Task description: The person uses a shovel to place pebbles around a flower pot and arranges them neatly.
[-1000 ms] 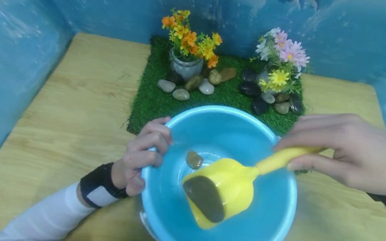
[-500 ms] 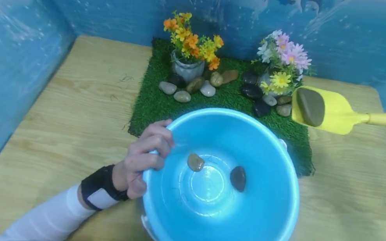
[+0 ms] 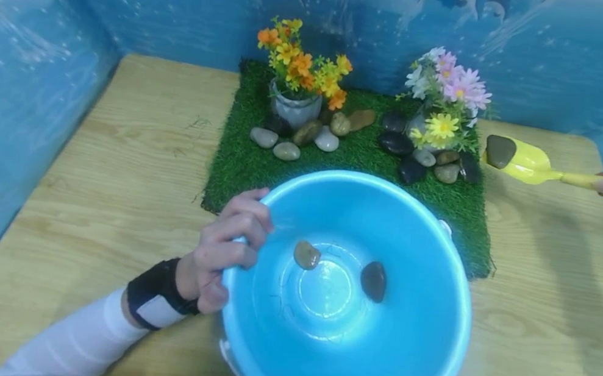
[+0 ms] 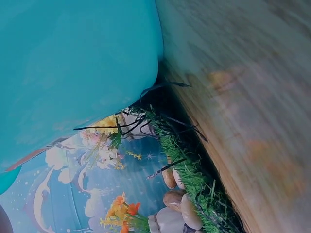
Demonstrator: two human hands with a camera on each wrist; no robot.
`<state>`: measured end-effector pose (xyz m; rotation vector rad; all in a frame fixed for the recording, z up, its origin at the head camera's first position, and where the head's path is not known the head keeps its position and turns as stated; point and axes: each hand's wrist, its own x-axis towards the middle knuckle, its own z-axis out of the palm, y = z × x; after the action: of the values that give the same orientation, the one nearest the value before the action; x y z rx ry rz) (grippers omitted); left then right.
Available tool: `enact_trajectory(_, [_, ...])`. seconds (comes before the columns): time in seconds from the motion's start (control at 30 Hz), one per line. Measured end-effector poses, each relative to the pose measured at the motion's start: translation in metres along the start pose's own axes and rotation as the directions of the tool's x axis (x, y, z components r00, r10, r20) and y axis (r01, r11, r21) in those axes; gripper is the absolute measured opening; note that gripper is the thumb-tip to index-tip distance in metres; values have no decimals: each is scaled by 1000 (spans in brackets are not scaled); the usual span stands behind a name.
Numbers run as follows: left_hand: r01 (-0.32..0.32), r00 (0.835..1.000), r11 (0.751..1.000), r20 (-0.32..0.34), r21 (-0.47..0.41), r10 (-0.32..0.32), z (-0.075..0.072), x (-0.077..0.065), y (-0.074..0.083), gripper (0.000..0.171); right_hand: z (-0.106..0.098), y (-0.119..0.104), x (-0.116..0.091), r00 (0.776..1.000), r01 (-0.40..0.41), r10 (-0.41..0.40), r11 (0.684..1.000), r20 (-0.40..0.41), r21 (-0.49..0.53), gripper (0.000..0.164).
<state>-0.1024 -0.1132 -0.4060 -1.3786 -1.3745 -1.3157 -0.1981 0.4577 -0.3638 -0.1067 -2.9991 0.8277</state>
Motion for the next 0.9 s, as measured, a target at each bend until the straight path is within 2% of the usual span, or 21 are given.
enact_trajectory(0.03, [0,1000,1000,0,-2,0,0,0,0,54,4,-2,2,1000,2,-2,1000,-30,18,23])
enact_trajectory(0.07, [0,1000,1000,2,-3,0,0,0,0,54,7,-9,4,1000,-1,1,1000,-27,4,20])
enact_trajectory(0.17, [6,1000,1000,7,-6,-6,1,1,0,53,14,-28,9,999,-37,40,989,17,-144,39])
enact_trajectory(0.23, [10,1000,1000,12,-8,-10,2,2,0,53,15,-39,12,998,-24,40,965,57,-261,43])
enact_trajectory(0.33, [8,1000,1000,15,-8,-8,2,4,0,53,15,-56,15,996,42,-8,923,91,-381,42])
enact_trajectory(0.53, [7,1000,1000,23,-12,-7,2,3,-1,53,11,-80,14,985,171,-137,875,107,-452,32])
enact_trajectory(0.63, [6,1000,1000,21,-11,-6,1,2,-1,53,9,-98,11,952,295,-291,806,91,-514,25])
enact_trajectory(0.7, [6,1000,1000,17,-7,-6,1,1,-2,53,8,-111,9,908,377,-414,731,70,-568,24])
enact_trajectory(0.73, [7,1000,1000,14,-6,-7,0,0,-1,53,8,-116,8,883,405,-465,695,58,-594,25])
enact_trajectory(0.8, [10,1000,1000,12,-4,-10,1,1,-1,53,6,-124,6,863,412,-502,647,48,-642,25])
enact_trajectory(0.83, [13,1000,1000,12,-3,-13,1,1,0,53,6,-127,5,858,410,-512,636,40,-653,26])
enact_trajectory(0.87, [16,1000,1000,14,-1,-16,1,2,0,53,5,-128,4,864,398,-503,645,30,-653,25])
enact_trajectory(0.9, [17,1000,1000,14,2,-17,2,4,0,53,4,-129,2,880,376,-475,667,21,-643,25])
